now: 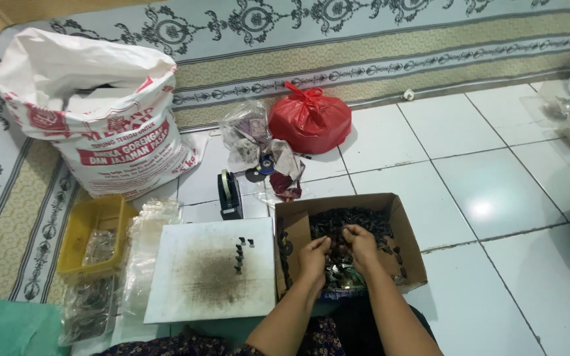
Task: The person sits on the floor and sorts small dark metal parts from a cardboard box, placing them one by one onto a white board. They also handle a clear plastic bag containing silver-colored parts, opening and closing it before returning to sorting the dark parts.
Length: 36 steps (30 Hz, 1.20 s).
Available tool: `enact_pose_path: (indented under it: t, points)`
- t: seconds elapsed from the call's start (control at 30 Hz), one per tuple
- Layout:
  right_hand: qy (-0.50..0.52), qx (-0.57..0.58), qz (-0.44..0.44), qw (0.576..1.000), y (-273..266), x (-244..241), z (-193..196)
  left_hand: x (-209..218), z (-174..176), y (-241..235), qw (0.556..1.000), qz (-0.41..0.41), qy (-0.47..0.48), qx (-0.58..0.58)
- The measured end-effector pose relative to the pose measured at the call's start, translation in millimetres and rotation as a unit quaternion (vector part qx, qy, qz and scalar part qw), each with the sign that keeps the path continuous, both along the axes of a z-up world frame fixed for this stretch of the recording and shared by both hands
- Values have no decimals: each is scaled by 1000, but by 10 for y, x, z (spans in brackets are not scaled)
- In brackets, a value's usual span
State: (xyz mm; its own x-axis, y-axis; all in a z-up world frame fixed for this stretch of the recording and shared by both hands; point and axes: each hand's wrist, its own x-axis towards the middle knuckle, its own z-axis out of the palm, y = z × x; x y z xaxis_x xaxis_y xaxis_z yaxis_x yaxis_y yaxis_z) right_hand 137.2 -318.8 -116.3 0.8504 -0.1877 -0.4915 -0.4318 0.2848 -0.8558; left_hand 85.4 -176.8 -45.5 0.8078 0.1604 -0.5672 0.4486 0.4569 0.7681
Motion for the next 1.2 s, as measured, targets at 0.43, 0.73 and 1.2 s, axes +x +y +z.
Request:
enact_pose_path:
  t: [0.43, 0.73, 1.2]
  points:
    - [-12, 132, 61, 989, 937, -672, 1179, -428, 415, 942, 996, 34, -68, -38]
    - [-84, -17, 109, 990, 1381, -925, 1330, -750, 243, 1351, 996, 40, -71, -25]
    - [-254, -338, 289, 859, 1471, -1020, 1317, -1008, 46, 1532, 997, 48, -52, -19]
